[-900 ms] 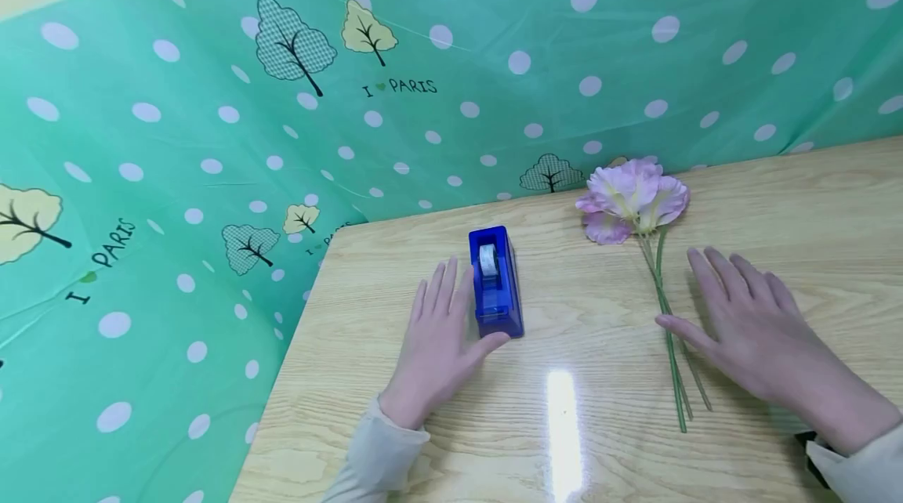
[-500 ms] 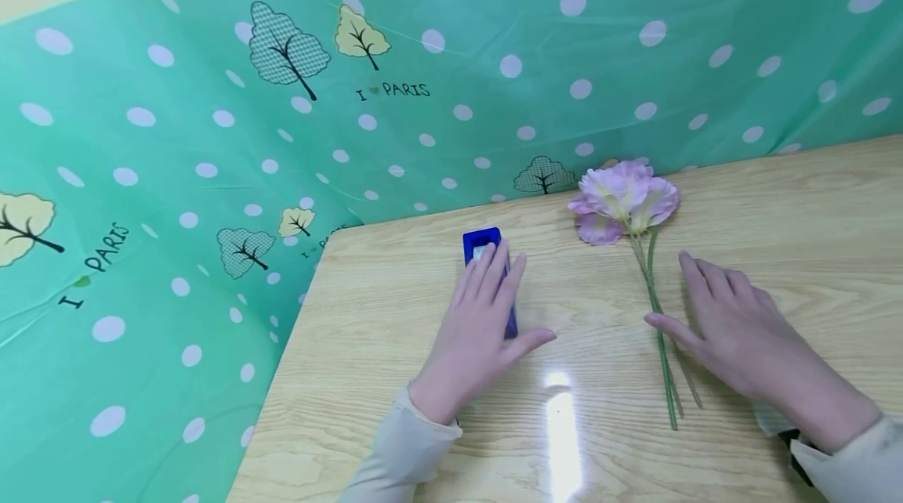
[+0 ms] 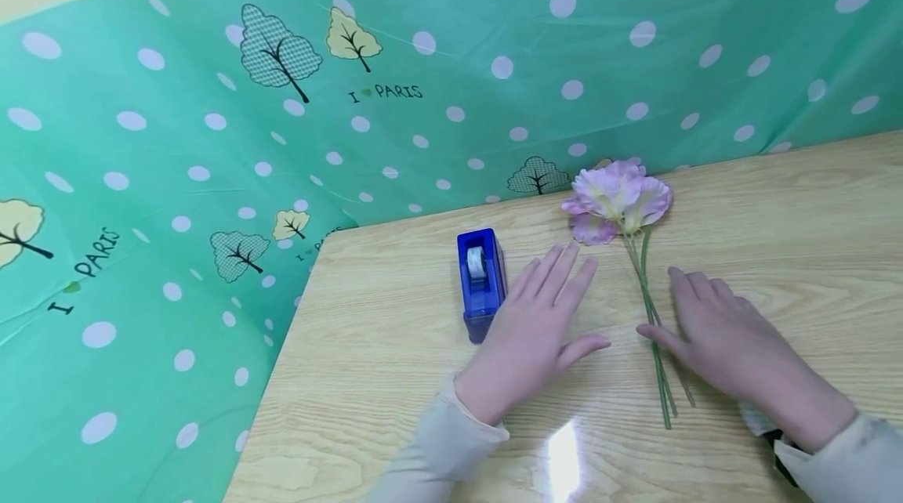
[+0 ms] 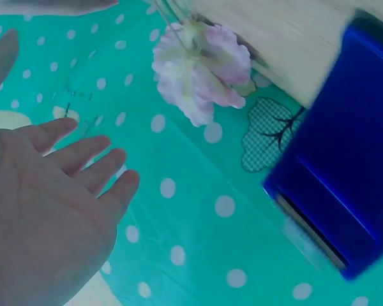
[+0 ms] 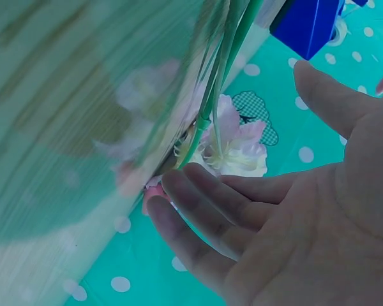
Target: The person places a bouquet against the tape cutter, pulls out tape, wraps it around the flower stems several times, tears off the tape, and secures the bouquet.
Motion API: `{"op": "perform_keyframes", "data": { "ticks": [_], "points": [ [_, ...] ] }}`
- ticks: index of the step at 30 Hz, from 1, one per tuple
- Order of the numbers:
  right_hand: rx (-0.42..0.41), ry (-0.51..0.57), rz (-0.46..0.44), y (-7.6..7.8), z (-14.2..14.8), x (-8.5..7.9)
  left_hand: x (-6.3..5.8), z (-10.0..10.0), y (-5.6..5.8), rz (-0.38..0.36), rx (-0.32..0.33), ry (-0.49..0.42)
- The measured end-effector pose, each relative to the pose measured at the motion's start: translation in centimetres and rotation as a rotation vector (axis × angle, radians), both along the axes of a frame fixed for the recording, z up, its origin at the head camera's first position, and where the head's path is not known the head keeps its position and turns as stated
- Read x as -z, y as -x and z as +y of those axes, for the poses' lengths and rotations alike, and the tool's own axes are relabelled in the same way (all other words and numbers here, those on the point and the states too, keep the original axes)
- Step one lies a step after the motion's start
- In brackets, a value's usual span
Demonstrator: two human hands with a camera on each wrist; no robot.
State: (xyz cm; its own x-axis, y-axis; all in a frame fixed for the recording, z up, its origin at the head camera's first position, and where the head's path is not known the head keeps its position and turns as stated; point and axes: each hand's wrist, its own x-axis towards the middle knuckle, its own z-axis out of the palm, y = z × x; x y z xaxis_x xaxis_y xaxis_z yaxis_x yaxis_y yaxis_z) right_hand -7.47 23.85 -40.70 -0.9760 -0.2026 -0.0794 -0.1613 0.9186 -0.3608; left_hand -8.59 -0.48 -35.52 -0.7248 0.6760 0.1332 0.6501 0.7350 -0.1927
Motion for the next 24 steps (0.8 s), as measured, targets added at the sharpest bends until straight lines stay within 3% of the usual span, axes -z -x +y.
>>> {"op": "perform_keyframes", "data": {
  "ticks": [11,17,24],
  "points": [
    [-0.005,0.02,0.012,0.0,-1.1,0.1,0.7,3.1,1.2,0.104,0.052,0.058],
    [0.004,0.026,-0.02,-0.1,-1.4,0.0,1.4,4.6,2.1,0.024,0.071,0.012],
    [-0.007,0.021,0.012,-0.4,-1.7,0.0,2.0,6.2,3.1,-0.061,0.091,-0.001]
  ]
}}
